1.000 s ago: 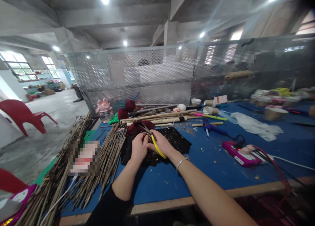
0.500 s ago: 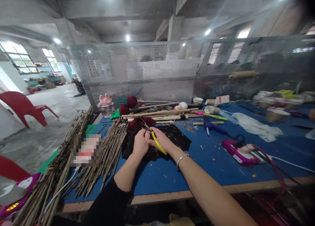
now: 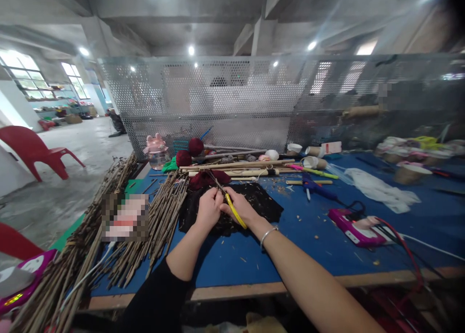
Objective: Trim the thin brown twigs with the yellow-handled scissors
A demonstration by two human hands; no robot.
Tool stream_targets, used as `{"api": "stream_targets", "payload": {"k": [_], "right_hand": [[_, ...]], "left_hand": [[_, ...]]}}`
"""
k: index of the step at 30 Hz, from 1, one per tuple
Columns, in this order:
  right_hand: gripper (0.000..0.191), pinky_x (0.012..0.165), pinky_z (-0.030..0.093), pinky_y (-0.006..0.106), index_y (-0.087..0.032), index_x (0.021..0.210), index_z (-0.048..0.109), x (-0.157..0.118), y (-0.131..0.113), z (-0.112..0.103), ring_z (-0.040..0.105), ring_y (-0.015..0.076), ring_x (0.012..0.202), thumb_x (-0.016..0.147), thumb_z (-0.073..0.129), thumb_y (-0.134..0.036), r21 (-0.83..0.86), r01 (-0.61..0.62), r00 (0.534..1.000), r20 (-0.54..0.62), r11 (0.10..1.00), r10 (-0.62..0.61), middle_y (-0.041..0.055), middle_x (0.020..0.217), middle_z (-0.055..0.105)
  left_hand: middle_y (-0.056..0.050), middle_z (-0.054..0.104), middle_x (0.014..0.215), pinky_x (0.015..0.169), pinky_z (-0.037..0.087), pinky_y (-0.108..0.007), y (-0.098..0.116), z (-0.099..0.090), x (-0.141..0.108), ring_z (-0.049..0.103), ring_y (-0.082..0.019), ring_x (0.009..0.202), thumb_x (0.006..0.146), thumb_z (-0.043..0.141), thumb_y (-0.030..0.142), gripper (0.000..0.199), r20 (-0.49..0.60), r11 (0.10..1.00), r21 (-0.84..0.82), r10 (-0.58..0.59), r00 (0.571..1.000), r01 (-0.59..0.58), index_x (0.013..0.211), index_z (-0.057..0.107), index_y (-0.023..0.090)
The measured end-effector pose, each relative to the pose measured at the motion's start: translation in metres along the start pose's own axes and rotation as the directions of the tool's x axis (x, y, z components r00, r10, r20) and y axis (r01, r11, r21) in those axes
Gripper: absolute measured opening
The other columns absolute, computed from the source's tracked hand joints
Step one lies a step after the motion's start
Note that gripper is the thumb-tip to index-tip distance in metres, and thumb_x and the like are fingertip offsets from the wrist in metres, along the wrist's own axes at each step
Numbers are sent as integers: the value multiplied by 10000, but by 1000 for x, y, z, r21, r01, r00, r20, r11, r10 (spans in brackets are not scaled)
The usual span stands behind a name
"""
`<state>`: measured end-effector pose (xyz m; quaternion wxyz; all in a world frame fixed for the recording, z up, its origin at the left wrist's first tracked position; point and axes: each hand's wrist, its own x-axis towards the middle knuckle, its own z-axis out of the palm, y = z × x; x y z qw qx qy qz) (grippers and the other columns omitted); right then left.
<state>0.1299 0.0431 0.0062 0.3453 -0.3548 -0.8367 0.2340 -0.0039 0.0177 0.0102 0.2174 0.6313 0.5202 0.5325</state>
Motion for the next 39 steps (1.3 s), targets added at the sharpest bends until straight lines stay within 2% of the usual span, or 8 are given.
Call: {"api": "stream_targets", "payload": {"k": [8,13,20,22,24,28,33,39], "right_hand": [[554,551,357,210,-131,1014,534,0,-2,0,491,132,586,759,495,-622,11,16,1000,-17,1000,-15,29,709,589],[473,600,388,232,-138,956,574,0,-10,-3,542,160,638,781,505,-573,-35,-10,1000,-3,999,10,54,748,613],[349,623,411,251,-154,871,588,5,-8,-14,550,159,659,779,547,-488,-39,-107,992,56,993,109,32,732,615],[347,607,414,249,-157,888,568,7,-3,-16,534,145,631,739,594,-469,46,-156,987,-26,987,158,20,714,601],[392,579,417,241,-162,956,522,8,1,-15,509,126,589,704,628,-442,229,-188,969,-115,955,219,-3,686,573],[483,533,412,220,-184,1053,425,5,-3,-15,482,95,533,669,656,-362,584,-184,951,-98,791,293,-48,648,528],[411,509,402,210,-204,979,441,-2,-15,-21,476,86,538,639,661,-275,648,-190,933,-115,738,341,-51,672,511],[398,530,399,214,-208,993,434,-6,-11,-13,469,84,544,657,644,-246,643,-169,932,-141,747,333,-59,666,500]], "left_hand": [[51,361,532,515,241,-209,3,-2,-1,343,-85,536,814,376,278,294,-18,998,59,-21,1000,22,540,357,172],[45,416,530,517,244,-209,5,-9,-2,365,-88,531,806,371,259,282,-7,993,104,-58,998,58,543,414,166],[20,507,558,532,262,-210,4,-19,1,423,-97,536,809,408,251,265,46,945,327,-34,998,17,579,505,161],[2,541,581,542,271,-217,5,-16,-1,451,-107,552,812,423,259,254,56,914,405,-10,998,-13,601,529,163],[-17,570,603,548,282,-224,7,-11,-3,483,-118,567,820,428,276,262,103,890,452,20,994,-65,614,545,164],[-39,622,674,566,318,-227,13,-1,-8,539,-131,596,852,389,303,283,248,868,463,66,967,-178,705,594,175],[-44,629,691,577,351,-229,19,1,-11,565,-143,620,856,389,305,286,330,849,476,70,941,-230,731,615,182],[-48,650,745,649,397,-230,17,-1,-22,579,-148,693,847,439,306,249,240,951,288,45,970,-116,808,652,182]]}}
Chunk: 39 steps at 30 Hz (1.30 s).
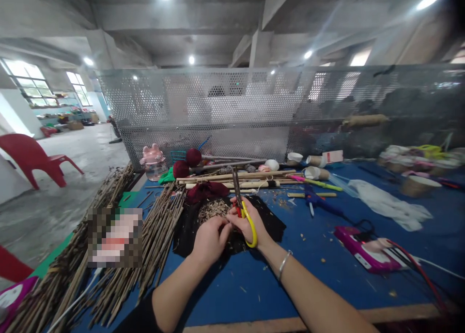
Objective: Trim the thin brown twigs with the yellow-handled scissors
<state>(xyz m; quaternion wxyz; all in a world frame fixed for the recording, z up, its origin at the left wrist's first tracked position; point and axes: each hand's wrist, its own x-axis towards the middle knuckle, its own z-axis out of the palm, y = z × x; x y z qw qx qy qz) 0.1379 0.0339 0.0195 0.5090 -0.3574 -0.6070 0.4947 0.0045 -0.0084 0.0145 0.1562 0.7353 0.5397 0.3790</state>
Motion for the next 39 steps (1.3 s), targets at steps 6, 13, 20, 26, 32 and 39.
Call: {"api": "stream_targets", "payload": {"k": [6,13,20,26,32,39], "right_hand": [[429,562,392,209,-213,1070,423,-5,3,-1,454,85,586,722,639,-341,-153,70,994,96,986,-56,-49,720,477],[630,849,414,334,-181,1163,401,-15,-4,2,521,221,967,668,689,-445,-482,237,951,294,843,-99,106,1112,531],[718,966,353,387,-185,1242,365,-15,0,0,464,251,1117,676,663,-512,-501,342,918,360,795,-168,126,1211,486],[793,961,350,425,-174,1245,376,-13,-3,-3,459,269,1111,623,682,-559,-590,358,917,368,723,-154,142,1188,487],[782,932,362,433,-181,1225,400,-11,-4,-5,476,273,1074,598,713,-528,-624,369,918,360,689,-166,132,1136,514],[818,941,354,426,-187,1248,375,-13,-2,-3,471,270,1095,594,704,-553,-611,357,922,353,707,-160,133,1176,499]], "left_hand": [[-19,600,637,587,383,-216,-3,-7,-1,512,-121,591,851,442,324,282,-99,961,-265,-104,990,75,748,639,151],[-32,617,737,627,415,-216,-5,-10,0,529,-128,659,852,433,351,285,-127,896,-430,-178,976,108,819,619,137],[-53,638,827,694,442,-235,-4,-8,-1,565,-145,738,864,407,317,272,-84,886,-451,-161,983,107,908,610,141],[-64,649,943,796,434,-255,-2,-9,0,577,-162,851,866,400,292,275,-93,888,-450,-152,984,95,959,614,147],[-47,632,809,643,443,-222,-2,-7,-1,557,-140,709,852,414,315,296,-54,857,-485,-225,973,171,993,610,143],[1,515,646,522,405,-197,3,-5,0,472,-95,548,841,420,371,291,31,718,-659,-272,962,224,920,579,140]]}}
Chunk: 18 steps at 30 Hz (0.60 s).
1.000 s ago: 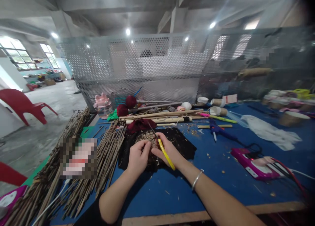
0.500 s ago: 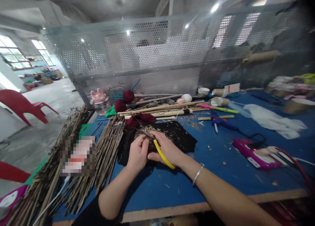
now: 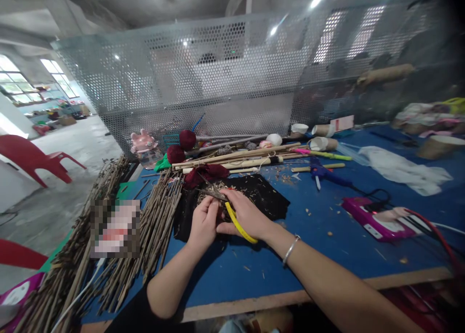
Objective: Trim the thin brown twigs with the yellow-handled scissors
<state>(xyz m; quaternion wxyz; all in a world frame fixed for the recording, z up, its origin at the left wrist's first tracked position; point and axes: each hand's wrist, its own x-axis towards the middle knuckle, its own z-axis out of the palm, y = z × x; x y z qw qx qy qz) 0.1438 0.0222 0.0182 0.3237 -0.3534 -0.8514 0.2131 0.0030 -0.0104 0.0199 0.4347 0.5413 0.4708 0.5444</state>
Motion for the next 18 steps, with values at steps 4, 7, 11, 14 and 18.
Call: {"api": "stream_targets", "payload": {"k": [4,7,11,14,18], "right_hand": [[812,928,363,414,-190,1247,392,0,0,-1,478,266,1090,595,700,-562,-5,0,1000,0,1000,0,131,1164,506],[802,896,383,399,-190,1227,428,0,0,-4,505,264,1050,579,703,-573,-45,-37,999,11,998,37,122,1128,530],[712,813,413,345,-198,1178,473,1,-1,-7,554,252,967,605,695,-558,-61,-105,994,35,993,107,97,1046,581],[558,708,419,290,-207,1103,515,2,-3,-8,584,221,841,670,658,-529,-58,-151,987,41,987,154,71,931,616],[456,596,387,240,-223,1053,546,1,-4,-5,583,180,680,712,624,-516,-60,-213,975,58,975,217,40,794,633]], "left_hand": [[0,512,662,517,385,-197,-1,-2,1,453,-92,548,842,415,366,288,20,999,43,9,1000,-9,933,570,140],[15,472,617,527,367,-201,-5,-7,3,418,-88,538,841,420,354,258,3,985,164,49,999,-49,786,557,143],[27,429,581,541,350,-203,-8,-10,6,401,-93,551,841,408,358,284,-19,953,294,87,996,-78,653,482,158],[33,413,582,543,333,-200,-6,-10,8,392,-93,563,845,395,345,281,-24,941,327,100,995,-86,637,455,165],[37,403,572,542,327,-196,-7,-11,11,395,-94,567,840,386,332,277,-54,925,376,84,995,-58,632,461,165]]}}
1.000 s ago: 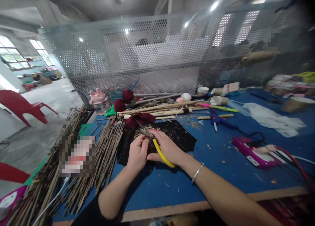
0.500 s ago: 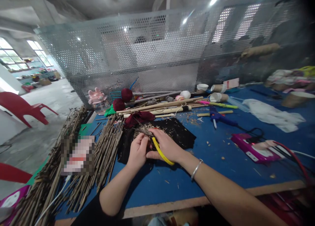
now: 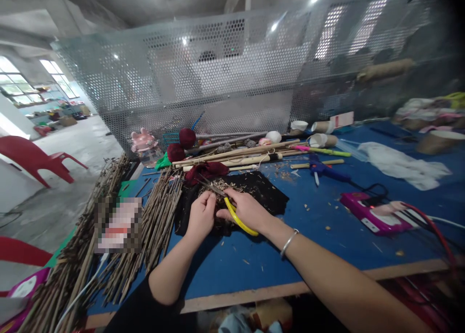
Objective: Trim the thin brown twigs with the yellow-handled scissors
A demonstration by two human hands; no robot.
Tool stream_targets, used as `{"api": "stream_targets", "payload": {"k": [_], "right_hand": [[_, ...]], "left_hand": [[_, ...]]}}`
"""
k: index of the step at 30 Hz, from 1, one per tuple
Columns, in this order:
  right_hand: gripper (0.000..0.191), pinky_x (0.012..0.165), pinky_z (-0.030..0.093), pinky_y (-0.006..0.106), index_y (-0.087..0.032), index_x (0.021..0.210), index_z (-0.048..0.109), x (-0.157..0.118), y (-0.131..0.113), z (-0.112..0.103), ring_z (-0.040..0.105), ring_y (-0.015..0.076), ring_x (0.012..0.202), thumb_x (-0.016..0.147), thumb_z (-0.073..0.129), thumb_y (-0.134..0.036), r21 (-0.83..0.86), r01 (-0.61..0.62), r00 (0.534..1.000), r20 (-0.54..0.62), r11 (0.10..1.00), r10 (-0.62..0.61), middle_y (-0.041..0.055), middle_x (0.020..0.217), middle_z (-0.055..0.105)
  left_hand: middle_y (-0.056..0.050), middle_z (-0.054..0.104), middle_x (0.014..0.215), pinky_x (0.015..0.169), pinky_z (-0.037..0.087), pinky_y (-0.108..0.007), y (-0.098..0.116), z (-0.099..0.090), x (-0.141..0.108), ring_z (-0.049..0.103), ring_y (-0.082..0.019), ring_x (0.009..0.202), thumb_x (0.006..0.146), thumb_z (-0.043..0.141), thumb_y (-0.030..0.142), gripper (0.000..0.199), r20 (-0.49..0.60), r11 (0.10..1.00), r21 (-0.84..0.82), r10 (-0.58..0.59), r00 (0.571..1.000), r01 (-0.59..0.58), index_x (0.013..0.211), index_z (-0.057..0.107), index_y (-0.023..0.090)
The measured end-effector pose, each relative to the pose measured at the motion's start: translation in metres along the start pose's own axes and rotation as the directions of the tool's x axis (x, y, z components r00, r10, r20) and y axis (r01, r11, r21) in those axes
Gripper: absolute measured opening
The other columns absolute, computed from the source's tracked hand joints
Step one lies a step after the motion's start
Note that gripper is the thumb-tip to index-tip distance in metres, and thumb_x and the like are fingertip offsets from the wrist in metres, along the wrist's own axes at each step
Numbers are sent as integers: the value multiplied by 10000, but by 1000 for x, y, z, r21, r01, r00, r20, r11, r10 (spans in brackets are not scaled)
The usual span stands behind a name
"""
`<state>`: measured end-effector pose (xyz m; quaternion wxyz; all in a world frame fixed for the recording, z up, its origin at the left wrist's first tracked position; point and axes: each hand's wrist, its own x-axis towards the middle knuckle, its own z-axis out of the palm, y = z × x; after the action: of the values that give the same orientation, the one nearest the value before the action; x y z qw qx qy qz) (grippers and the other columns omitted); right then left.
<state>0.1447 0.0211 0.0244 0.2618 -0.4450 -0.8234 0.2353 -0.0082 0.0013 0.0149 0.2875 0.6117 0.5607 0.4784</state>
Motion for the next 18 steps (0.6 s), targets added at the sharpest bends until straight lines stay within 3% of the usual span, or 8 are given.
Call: {"api": "stream_targets", "payload": {"k": [10,15,18], "right_hand": [[403,508,326,229,-210,912,592,0,7,10,614,206,630,772,514,-580,-118,-115,993,4,986,116,71,679,644],[426,530,336,239,-207,904,591,1,5,6,628,223,679,788,475,-600,-159,-122,991,30,980,128,84,720,662],[472,567,350,257,-209,969,561,0,1,3,628,243,732,748,515,-623,-205,-129,990,26,970,137,89,784,667]], "left_hand": [[54,418,500,424,392,-200,-11,5,3,431,-95,437,796,427,393,263,86,956,-131,-252,964,261,677,508,174],[54,427,496,425,396,-200,-11,5,3,433,-93,432,789,442,396,258,105,944,-144,-283,953,296,671,505,176],[48,452,534,452,380,-192,-11,4,3,429,-88,466,781,469,405,262,49,965,-125,-227,973,232,704,539,165]]}}
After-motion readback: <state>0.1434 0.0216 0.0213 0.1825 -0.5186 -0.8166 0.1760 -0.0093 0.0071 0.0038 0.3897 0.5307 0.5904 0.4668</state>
